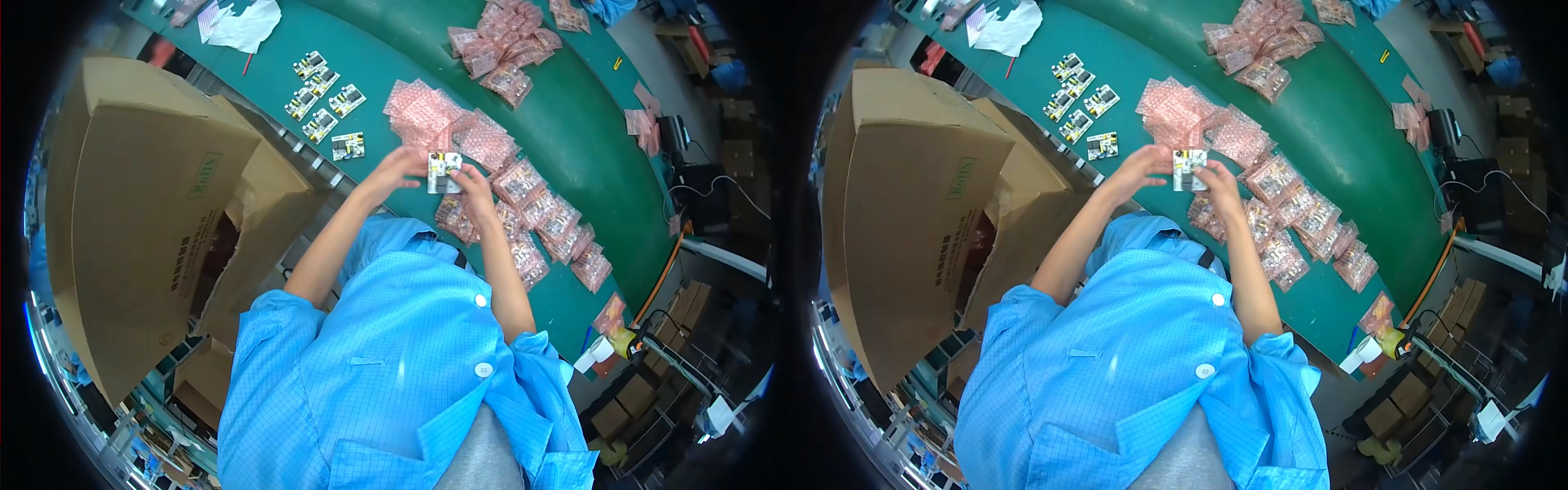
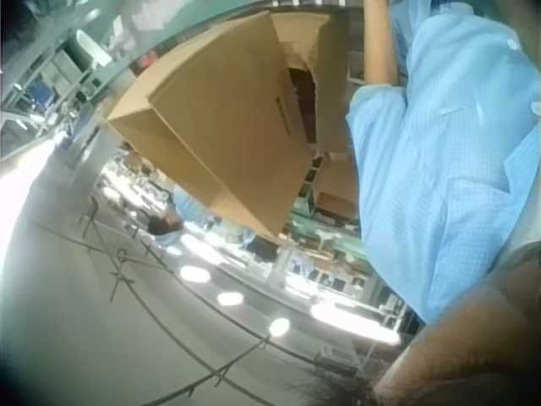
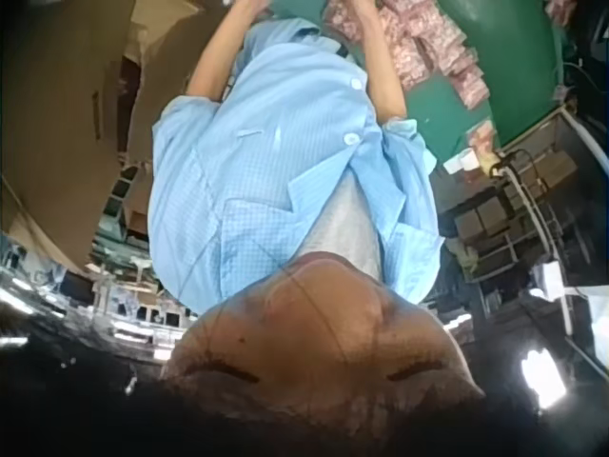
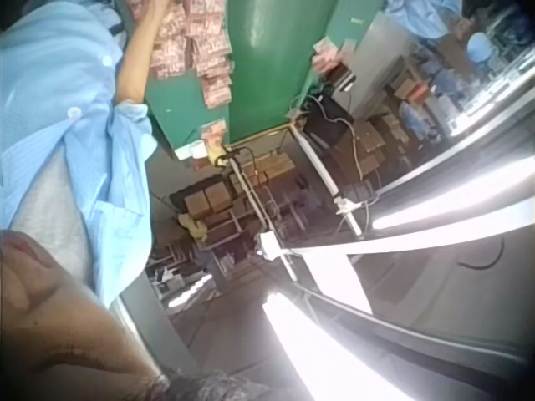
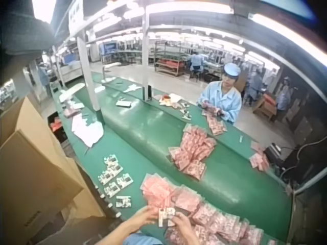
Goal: Packing electronic components inside pink bubble wrap bags into large cardboard boxes on a production line.
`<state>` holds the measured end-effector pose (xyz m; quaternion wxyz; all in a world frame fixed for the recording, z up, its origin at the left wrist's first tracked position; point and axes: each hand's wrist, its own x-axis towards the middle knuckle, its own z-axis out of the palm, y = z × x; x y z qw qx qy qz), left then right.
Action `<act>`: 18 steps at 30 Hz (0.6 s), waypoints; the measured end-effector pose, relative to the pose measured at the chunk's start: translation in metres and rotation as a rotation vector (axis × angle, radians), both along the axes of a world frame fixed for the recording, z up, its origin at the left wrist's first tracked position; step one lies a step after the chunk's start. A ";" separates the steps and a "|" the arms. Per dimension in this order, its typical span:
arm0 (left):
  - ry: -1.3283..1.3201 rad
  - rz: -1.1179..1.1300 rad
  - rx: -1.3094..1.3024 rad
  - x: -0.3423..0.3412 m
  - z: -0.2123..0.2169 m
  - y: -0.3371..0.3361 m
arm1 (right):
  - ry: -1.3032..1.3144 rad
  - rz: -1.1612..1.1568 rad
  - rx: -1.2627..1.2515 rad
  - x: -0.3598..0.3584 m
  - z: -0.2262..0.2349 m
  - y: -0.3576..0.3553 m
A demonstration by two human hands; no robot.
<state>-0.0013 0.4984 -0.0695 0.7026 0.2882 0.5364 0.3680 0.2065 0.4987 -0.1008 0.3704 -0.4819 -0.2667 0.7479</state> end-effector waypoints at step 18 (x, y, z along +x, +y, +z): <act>0.936 -0.107 0.897 0.019 -0.124 0.080 | 0.123 -0.763 -0.119 0.197 0.010 -0.169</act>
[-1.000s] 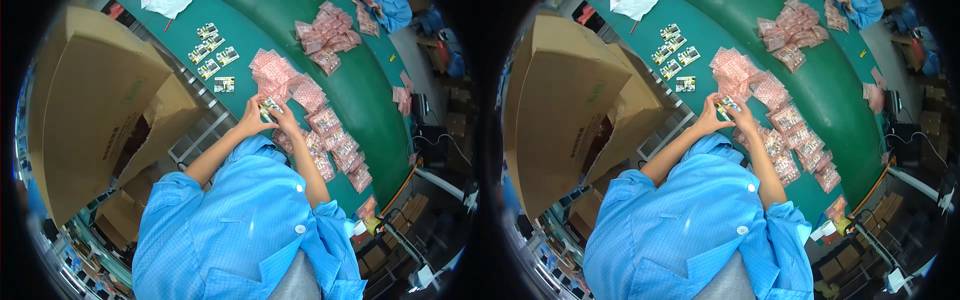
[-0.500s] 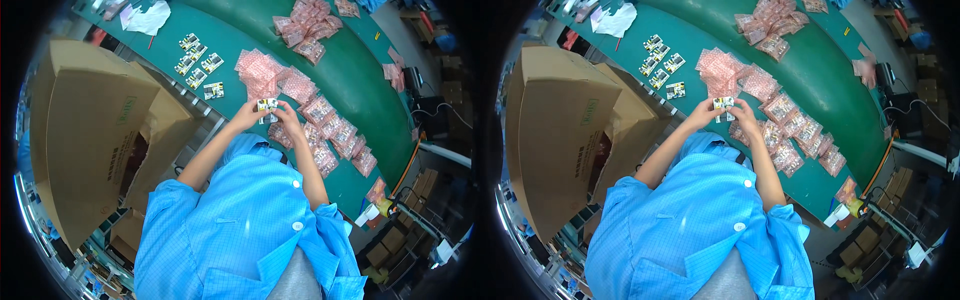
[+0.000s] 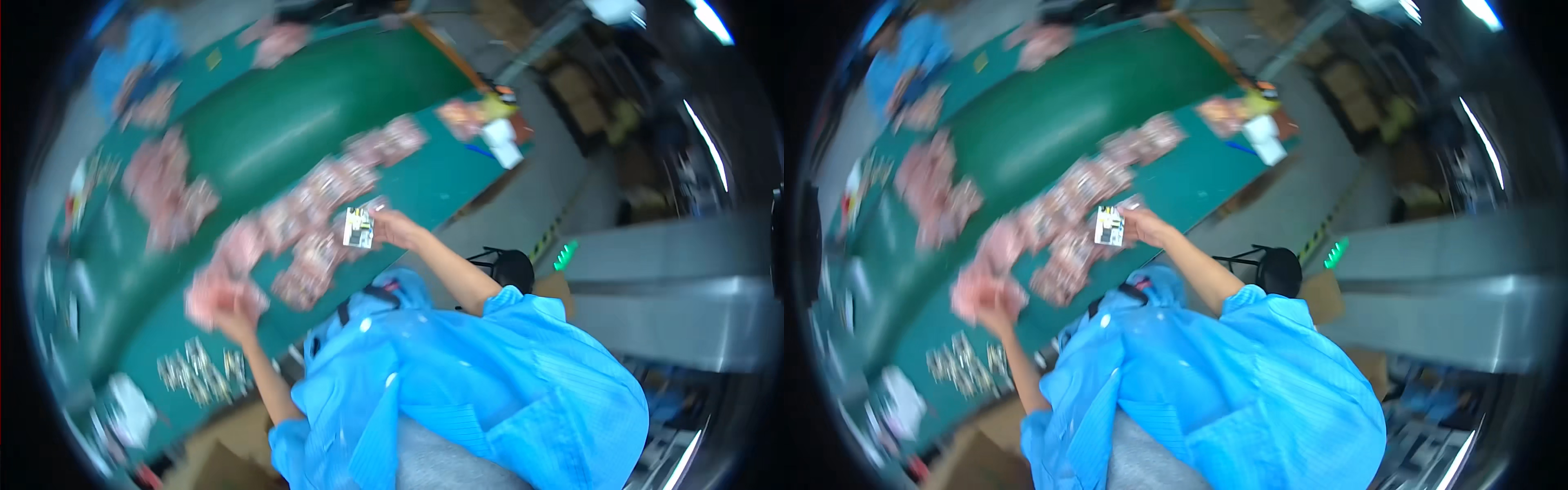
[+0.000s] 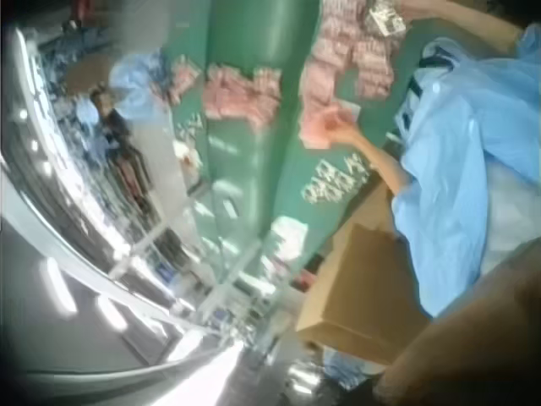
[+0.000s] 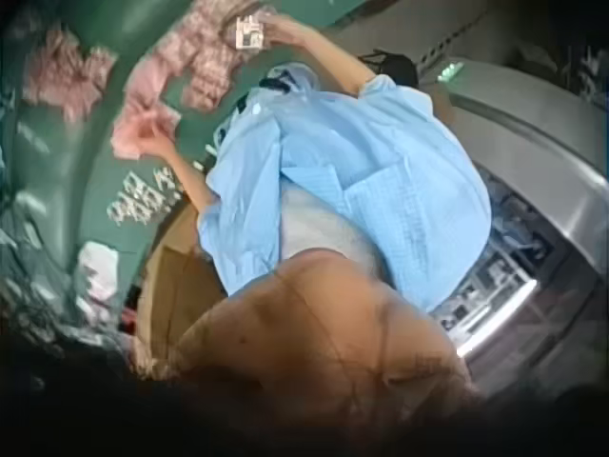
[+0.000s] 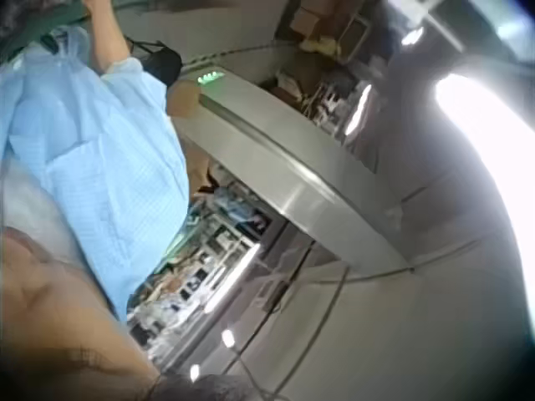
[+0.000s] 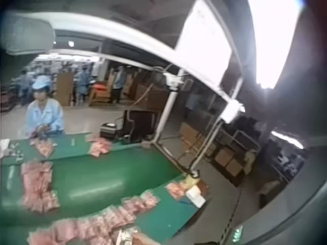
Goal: Packing electronic components inside pink bubble wrap bags into large cardboard boxes on a production line.
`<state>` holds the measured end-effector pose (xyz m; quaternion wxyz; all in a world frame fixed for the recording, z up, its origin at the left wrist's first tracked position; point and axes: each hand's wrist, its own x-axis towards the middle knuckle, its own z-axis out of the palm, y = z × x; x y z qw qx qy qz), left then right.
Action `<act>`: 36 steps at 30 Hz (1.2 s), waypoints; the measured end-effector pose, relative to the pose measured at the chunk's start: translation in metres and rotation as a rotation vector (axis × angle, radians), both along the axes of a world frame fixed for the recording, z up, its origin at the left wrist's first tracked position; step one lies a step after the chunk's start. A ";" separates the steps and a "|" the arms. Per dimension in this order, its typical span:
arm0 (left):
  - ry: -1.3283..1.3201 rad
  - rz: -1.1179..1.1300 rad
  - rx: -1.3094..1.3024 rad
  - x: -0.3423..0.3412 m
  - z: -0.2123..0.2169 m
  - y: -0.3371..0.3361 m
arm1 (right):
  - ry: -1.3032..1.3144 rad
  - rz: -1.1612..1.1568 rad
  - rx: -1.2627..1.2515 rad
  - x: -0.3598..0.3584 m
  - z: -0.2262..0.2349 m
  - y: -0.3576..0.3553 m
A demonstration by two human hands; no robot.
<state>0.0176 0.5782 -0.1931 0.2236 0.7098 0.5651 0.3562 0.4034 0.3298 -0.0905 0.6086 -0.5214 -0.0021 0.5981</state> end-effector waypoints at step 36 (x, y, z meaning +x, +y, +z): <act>0.657 -1.507 0.072 0.444 0.042 -0.278 | -0.248 -0.489 -0.171 0.190 -0.127 -0.250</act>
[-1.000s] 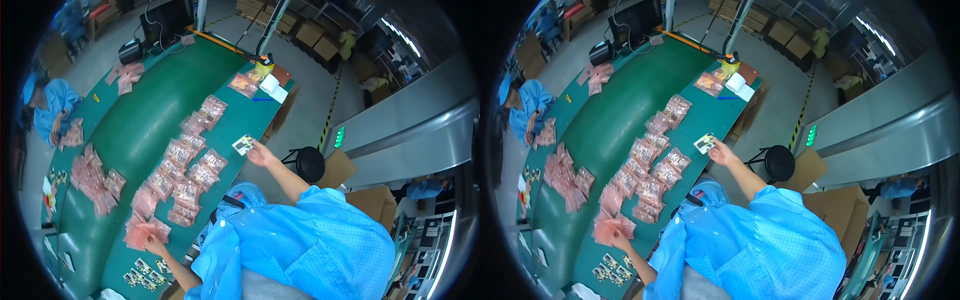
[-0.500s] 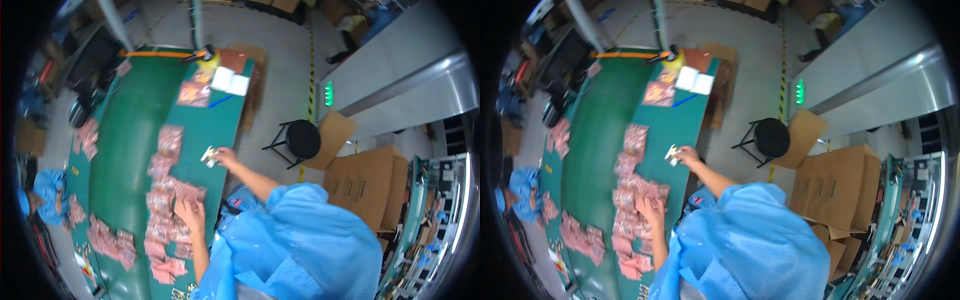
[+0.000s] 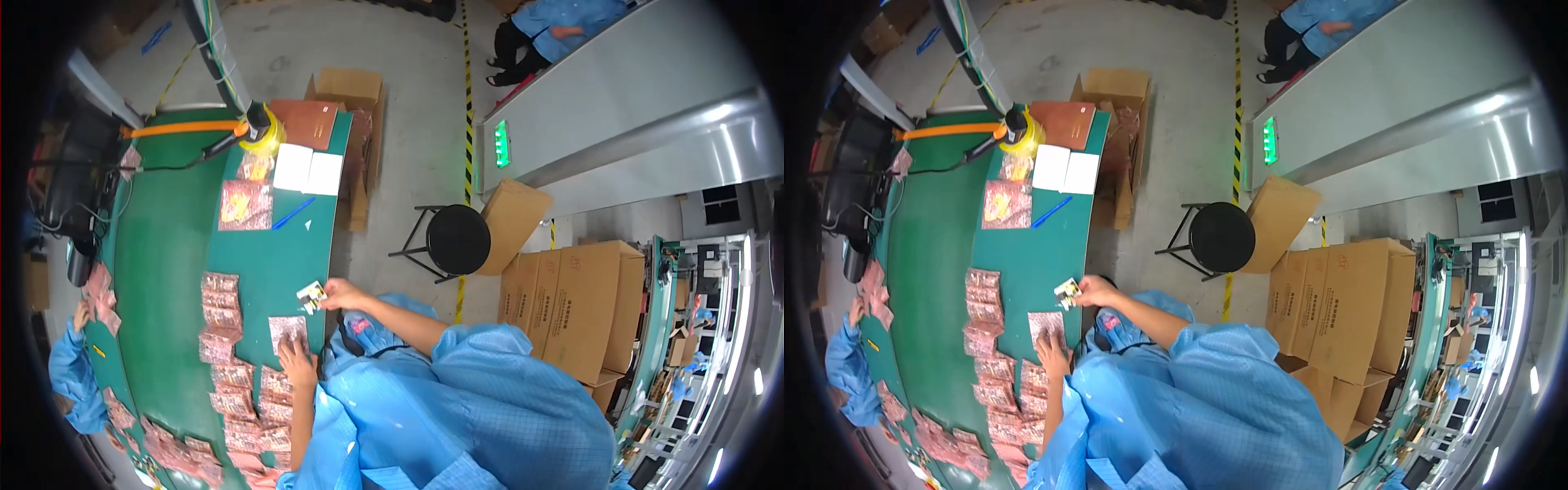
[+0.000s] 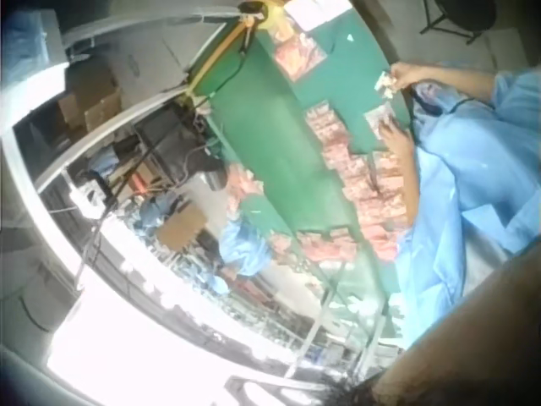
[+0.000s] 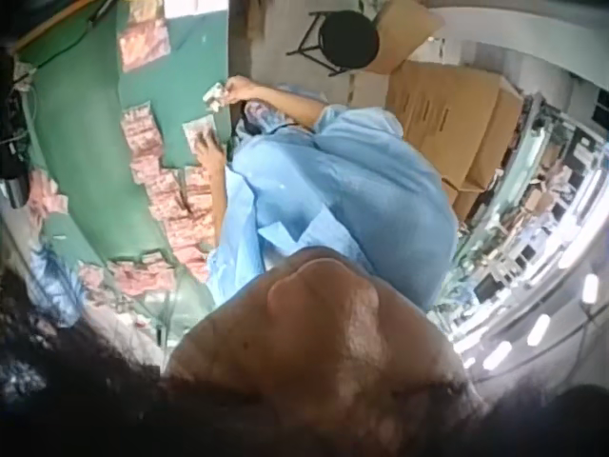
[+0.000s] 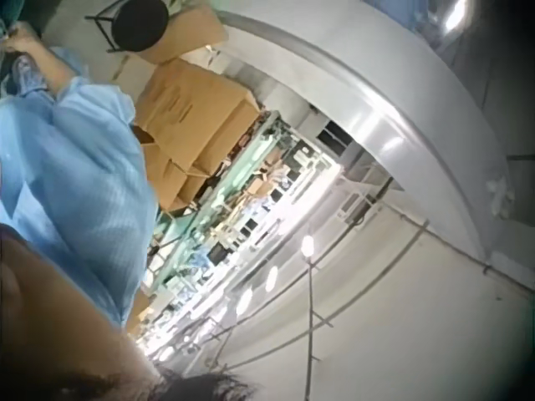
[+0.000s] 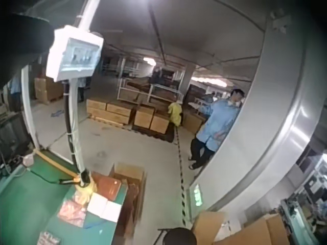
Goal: Packing electronic components inside pink bubble wrap bags into large cardboard boxes on a production line.
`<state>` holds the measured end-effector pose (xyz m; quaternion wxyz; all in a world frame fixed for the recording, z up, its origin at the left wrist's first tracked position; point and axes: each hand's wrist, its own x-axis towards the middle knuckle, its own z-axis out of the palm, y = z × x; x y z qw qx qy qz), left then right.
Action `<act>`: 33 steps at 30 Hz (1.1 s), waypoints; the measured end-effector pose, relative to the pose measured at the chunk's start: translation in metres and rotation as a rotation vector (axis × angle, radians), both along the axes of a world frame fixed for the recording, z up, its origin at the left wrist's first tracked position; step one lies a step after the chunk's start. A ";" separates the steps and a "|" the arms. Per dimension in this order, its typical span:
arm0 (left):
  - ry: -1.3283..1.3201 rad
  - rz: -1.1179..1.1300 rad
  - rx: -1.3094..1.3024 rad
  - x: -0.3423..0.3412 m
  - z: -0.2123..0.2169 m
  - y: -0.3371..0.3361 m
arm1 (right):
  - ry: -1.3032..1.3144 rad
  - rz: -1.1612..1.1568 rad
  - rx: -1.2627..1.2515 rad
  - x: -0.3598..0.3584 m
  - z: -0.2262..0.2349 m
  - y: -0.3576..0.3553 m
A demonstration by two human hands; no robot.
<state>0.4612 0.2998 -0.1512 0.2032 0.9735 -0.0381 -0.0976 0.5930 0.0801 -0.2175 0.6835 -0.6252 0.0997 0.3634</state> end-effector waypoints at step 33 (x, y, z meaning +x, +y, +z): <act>-0.144 0.782 -0.206 0.065 -0.035 -0.001 | -0.061 0.625 -0.081 0.095 0.044 0.054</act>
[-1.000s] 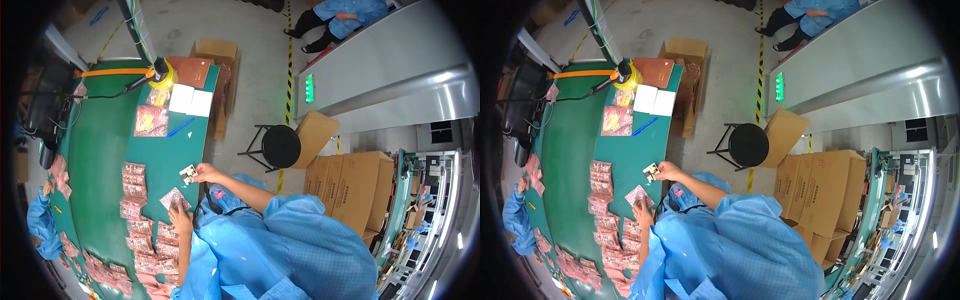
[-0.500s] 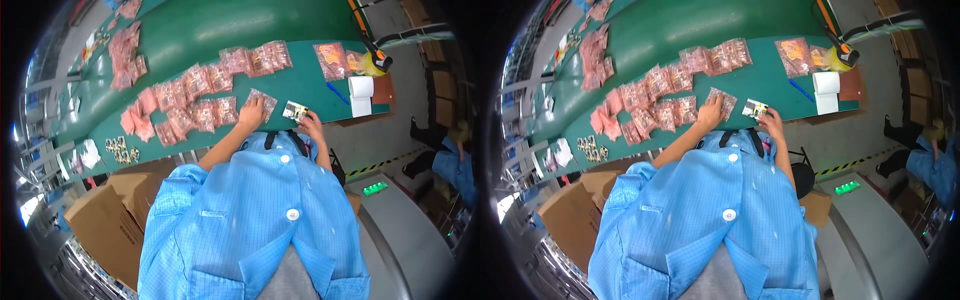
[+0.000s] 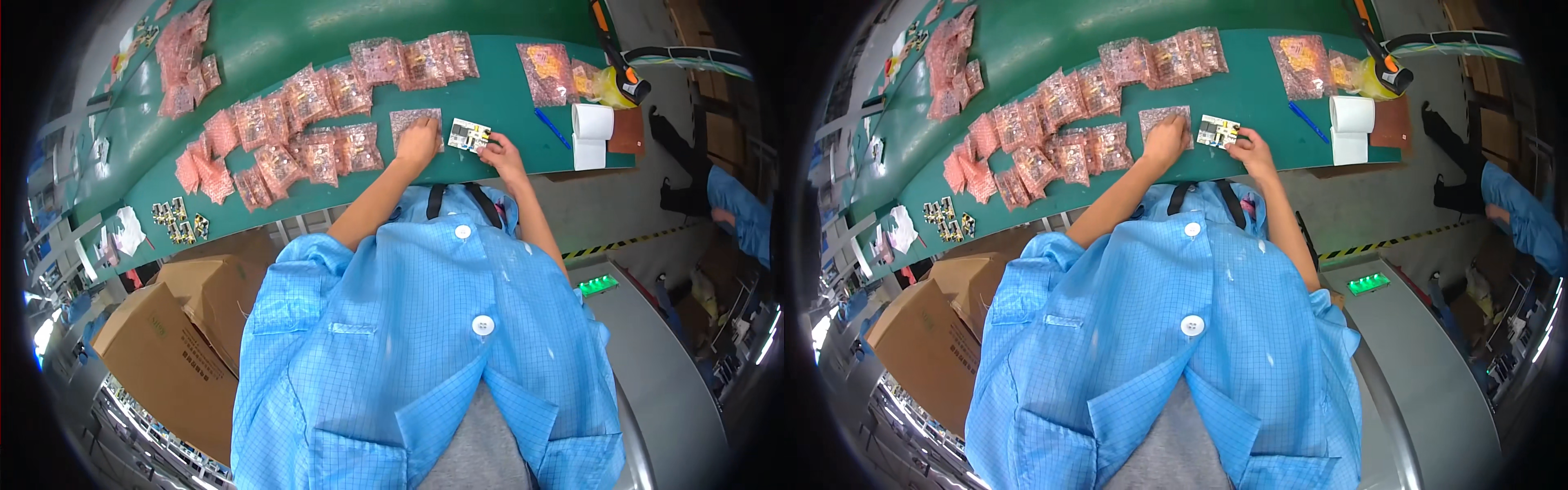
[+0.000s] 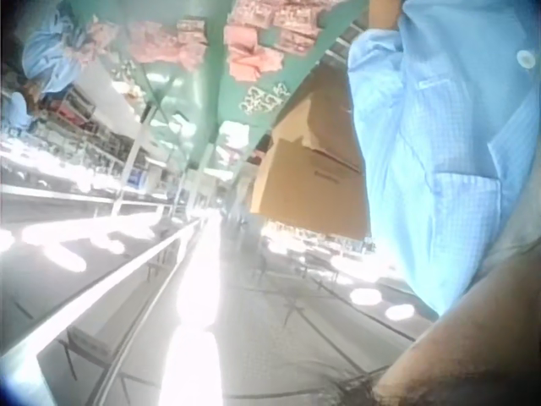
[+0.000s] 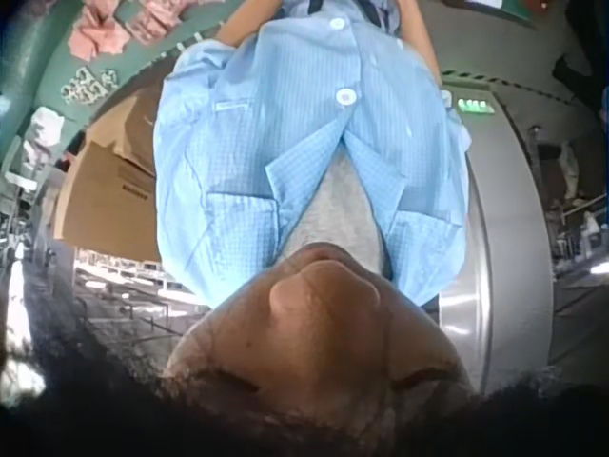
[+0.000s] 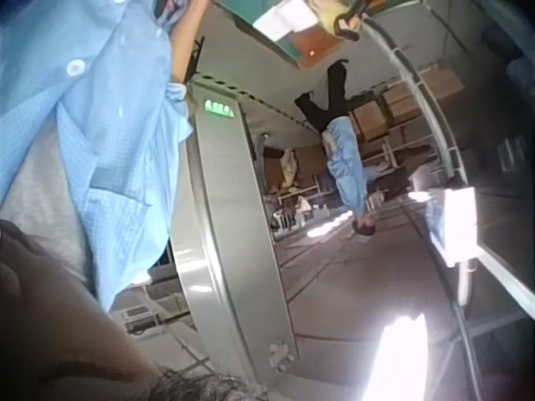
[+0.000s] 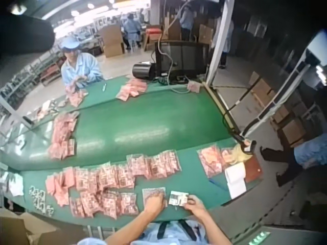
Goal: Packing electronic components inside pink bubble wrap bags into large cardboard boxes on a production line.
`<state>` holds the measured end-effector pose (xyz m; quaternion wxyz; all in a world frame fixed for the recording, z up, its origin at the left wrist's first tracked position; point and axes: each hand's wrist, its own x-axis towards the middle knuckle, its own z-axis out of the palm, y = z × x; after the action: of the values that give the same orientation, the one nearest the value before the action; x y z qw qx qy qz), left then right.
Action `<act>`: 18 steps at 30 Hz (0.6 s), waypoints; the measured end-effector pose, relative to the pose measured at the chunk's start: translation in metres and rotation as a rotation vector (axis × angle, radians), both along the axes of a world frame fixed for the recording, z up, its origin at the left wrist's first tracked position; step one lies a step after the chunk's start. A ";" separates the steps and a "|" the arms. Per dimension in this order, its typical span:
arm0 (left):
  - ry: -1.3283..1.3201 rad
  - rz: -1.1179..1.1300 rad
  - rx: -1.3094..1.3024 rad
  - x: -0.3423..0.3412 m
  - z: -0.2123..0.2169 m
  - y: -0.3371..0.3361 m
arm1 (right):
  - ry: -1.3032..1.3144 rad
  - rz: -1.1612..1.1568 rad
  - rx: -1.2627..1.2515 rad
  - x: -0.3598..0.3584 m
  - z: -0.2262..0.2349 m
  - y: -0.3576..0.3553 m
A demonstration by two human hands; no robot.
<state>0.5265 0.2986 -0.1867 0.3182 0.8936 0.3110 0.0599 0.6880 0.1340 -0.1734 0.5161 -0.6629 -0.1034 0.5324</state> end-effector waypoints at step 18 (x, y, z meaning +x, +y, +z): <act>-0.417 0.332 -0.394 -0.015 0.007 -0.004 | -0.206 0.138 0.077 -0.011 0.015 0.030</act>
<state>0.5113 0.2946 -0.1800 0.5274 0.7205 0.3862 0.2316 0.6773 0.1642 -0.1583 0.4897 -0.6851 -0.2216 0.4916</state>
